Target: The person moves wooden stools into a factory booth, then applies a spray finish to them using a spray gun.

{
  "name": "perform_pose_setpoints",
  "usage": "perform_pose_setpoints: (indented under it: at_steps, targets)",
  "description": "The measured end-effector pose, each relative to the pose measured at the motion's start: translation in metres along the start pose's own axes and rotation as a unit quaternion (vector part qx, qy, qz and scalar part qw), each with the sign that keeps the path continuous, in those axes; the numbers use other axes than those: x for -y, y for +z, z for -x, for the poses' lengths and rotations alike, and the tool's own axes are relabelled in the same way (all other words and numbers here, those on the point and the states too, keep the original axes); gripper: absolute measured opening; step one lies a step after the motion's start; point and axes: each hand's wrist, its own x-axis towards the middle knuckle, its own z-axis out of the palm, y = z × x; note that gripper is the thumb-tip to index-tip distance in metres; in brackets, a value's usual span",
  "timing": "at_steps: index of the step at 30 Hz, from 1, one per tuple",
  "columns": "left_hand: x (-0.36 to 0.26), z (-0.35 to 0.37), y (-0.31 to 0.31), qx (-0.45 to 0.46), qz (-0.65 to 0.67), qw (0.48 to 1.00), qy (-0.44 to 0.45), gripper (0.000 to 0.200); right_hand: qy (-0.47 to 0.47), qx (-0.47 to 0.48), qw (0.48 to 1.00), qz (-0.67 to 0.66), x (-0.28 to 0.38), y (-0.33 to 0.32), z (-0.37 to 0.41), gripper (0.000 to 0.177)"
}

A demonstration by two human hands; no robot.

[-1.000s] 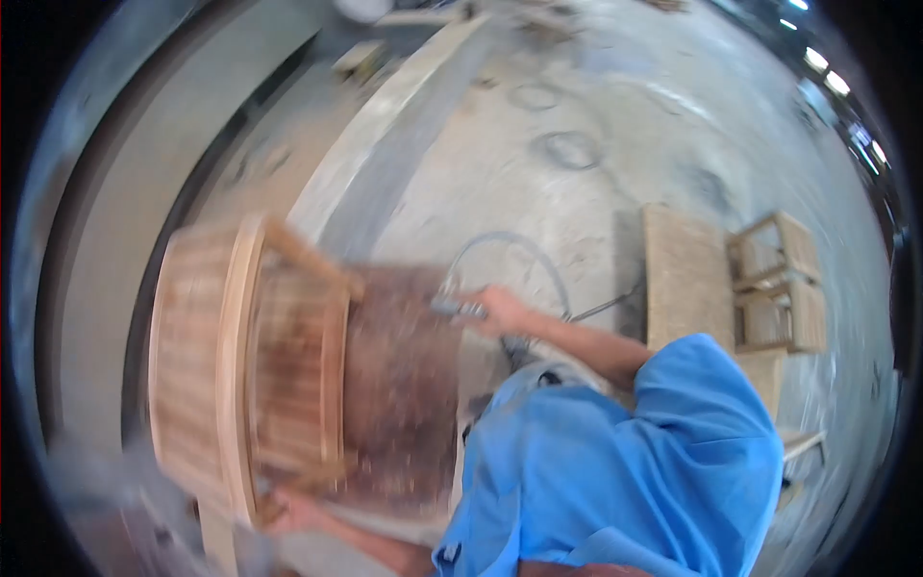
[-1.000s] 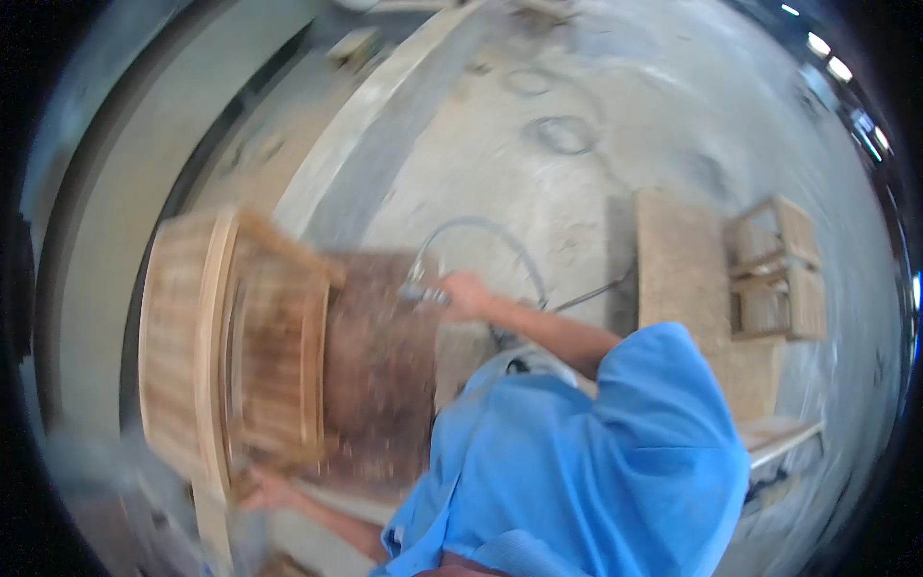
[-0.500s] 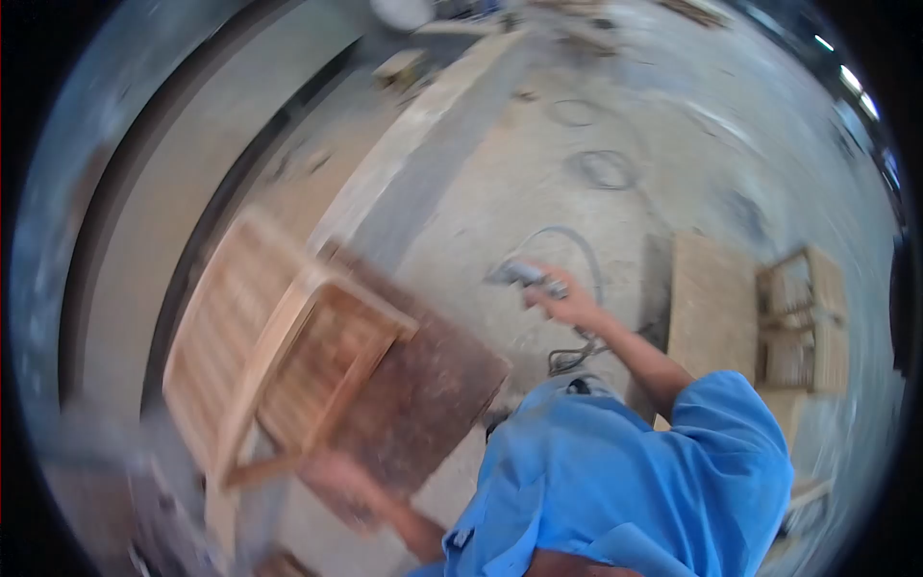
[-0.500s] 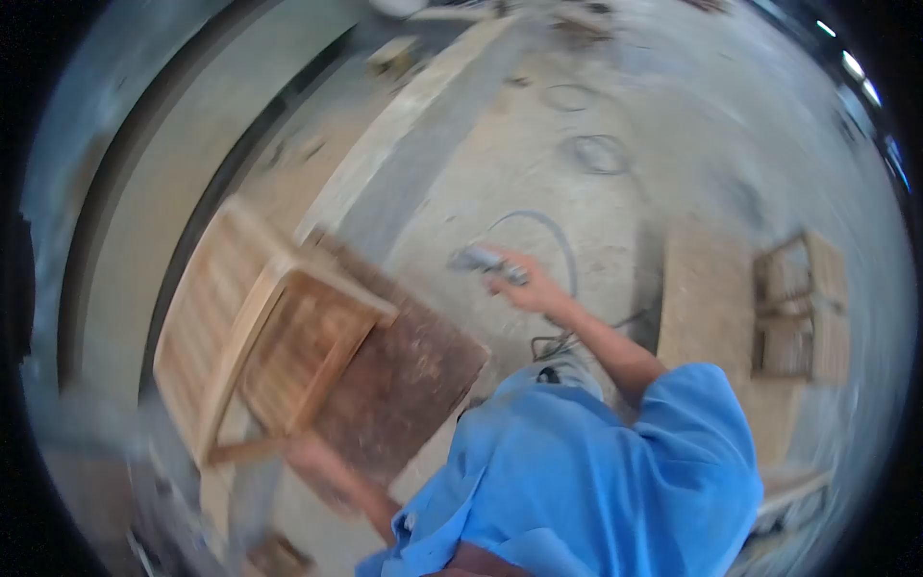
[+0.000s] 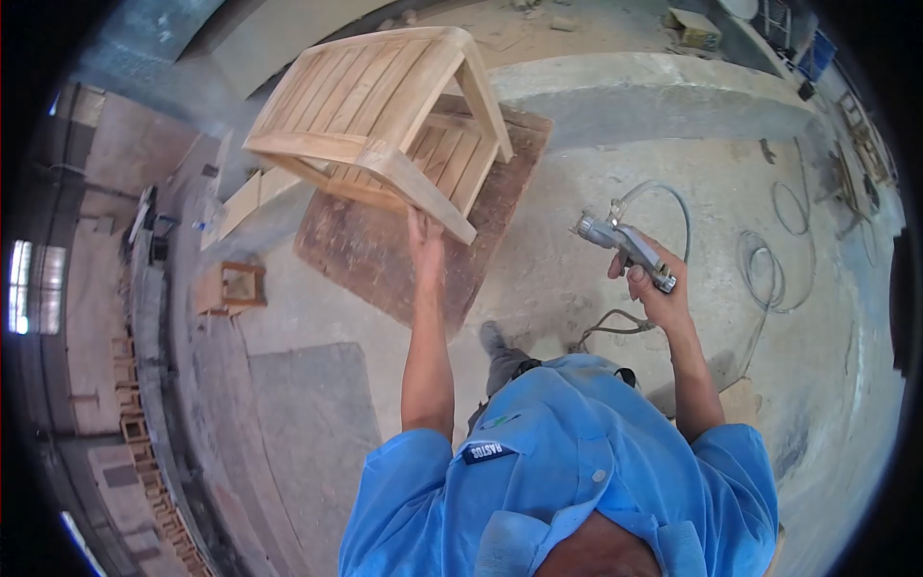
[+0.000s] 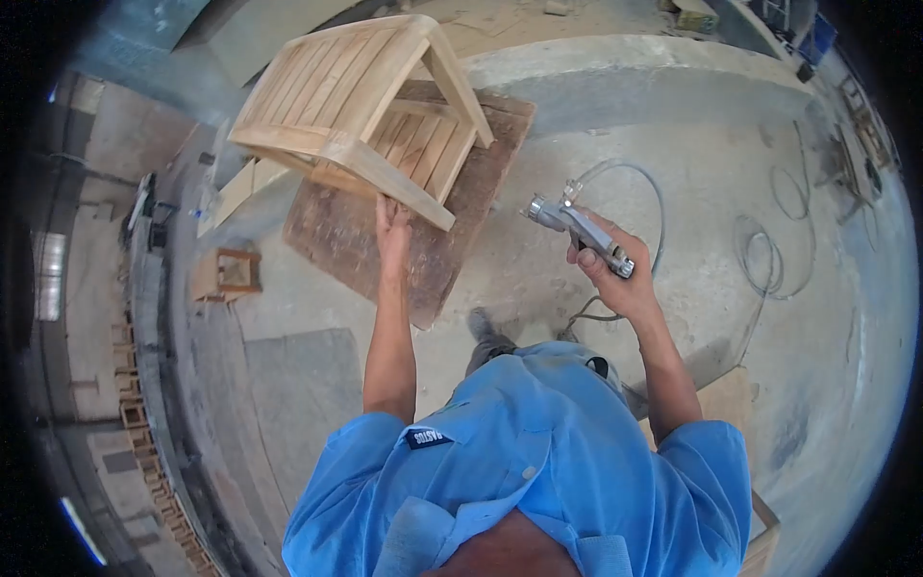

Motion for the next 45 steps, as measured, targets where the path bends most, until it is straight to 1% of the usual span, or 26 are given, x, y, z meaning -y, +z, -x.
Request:
perform_pose_setpoints:
  at_steps: [2, 3, 6, 7, 10, 14, 17, 20, 23, 24, 26, 27, 30, 31, 33, 34, 37, 39, 41, 44, 45]
  targets:
    - [-0.009, 0.003, -0.003, -0.010, 0.001, 1.000, -0.012, 0.067, -0.027, 0.014, 0.999, -0.042, 0.005, -0.002, -0.007, 0.065]
    - [-0.011, 0.004, -0.003, -0.013, 0.005, 1.000, -0.015, 0.067, -0.044, 0.037, 0.997, -0.055, 0.009, -0.005, -0.012, 0.060]
    - [-0.008, 0.010, -0.001, -0.014, 0.028, 0.998, -0.047, 0.062, -0.027, 0.092, 0.992, -0.079, 0.025, -0.006, -0.027, 0.053]
    - [-0.008, 0.012, 0.000, -0.020, 0.035, 0.997, -0.059, 0.062, -0.057, 0.100, 0.992, -0.059, 0.026, -0.002, -0.031, 0.049]
    - [-0.001, 0.015, 0.004, -0.033, 0.057, 0.994, -0.089, 0.061, -0.053, 0.137, 0.986, -0.075, 0.028, 0.004, -0.037, 0.049]
    - [0.008, 0.012, 0.000, -0.039, 0.073, 0.991, -0.100, 0.063, -0.118, 0.123, 0.985, -0.040, 0.018, 0.012, -0.040, 0.049]
    - [0.008, 0.010, 0.000, -0.046, 0.079, 0.991, -0.097, 0.065, -0.110, 0.109, 0.988, -0.019, 0.007, 0.007, -0.041, 0.058]
    - [0.012, 0.005, -0.006, -0.058, 0.076, 0.991, -0.096, 0.066, -0.081, 0.067, 0.993, -0.059, 0.014, -0.009, -0.044, 0.057]
    - [0.017, 0.003, -0.015, -0.056, 0.073, 0.991, -0.097, 0.065, -0.049, 0.028, 0.996, -0.065, 0.016, -0.040, -0.046, 0.058]
    - [0.021, 0.003, -0.017, -0.053, 0.073, 0.991, -0.096, 0.065, -0.042, 0.001, 0.997, -0.062, 0.019, -0.048, -0.047, 0.058]
    - [0.030, 0.004, -0.019, -0.090, 0.070, 0.987, -0.112, 0.062, -0.029, -0.052, 0.997, -0.055, 0.025, -0.061, -0.049, 0.058]
    - [0.038, 0.007, -0.021, -0.110, 0.068, 0.984, -0.120, 0.060, -0.017, -0.053, 0.998, -0.033, 0.026, -0.070, -0.048, 0.056]
    - [0.110, 0.007, -0.055, -0.113, 0.047, 0.984, -0.133, 0.055, -0.040, -0.090, 0.994, -0.056, 0.028, -0.076, -0.050, 0.053]
    - [0.109, 0.022, -0.052, -0.122, 0.042, 0.978, -0.162, 0.054, -0.036, -0.082, 0.994, -0.066, 0.028, -0.080, -0.050, 0.052]
    - [0.112, 0.058, -0.045, -0.137, 0.029, 0.965, -0.222, 0.053, -0.035, -0.079, 0.994, -0.065, 0.034, -0.080, -0.053, 0.058]
    - [0.125, 0.072, -0.050, -0.130, 0.028, 0.958, -0.252, 0.052, -0.037, -0.078, 0.994, -0.065, 0.036, -0.080, -0.055, 0.061]
    - [0.154, 0.125, -0.072, -0.101, 0.008, 0.932, -0.349, 0.052, -0.055, -0.070, 0.994, -0.061, 0.041, -0.074, -0.060, 0.061]
    - [0.172, 0.164, -0.084, -0.114, -0.023, 0.913, -0.392, 0.048, -0.072, -0.064, 0.994, -0.059, 0.037, -0.074, -0.065, 0.062]
    - [0.208, 0.211, -0.117, -0.081, -0.083, 0.917, -0.382, 0.043, -0.078, -0.058, 0.993, -0.060, 0.032, -0.074, -0.067, 0.061]
    - [0.226, 0.267, -0.125, -0.186, -0.140, 0.850, -0.472, 0.044, -0.058, -0.053, 0.996, -0.047, 0.018, -0.080, -0.069, 0.058]
    - [0.241, 0.291, -0.138, -0.170, -0.128, 0.849, -0.485, 0.042, -0.045, -0.050, 0.997, -0.033, 0.008, -0.082, -0.069, 0.056]
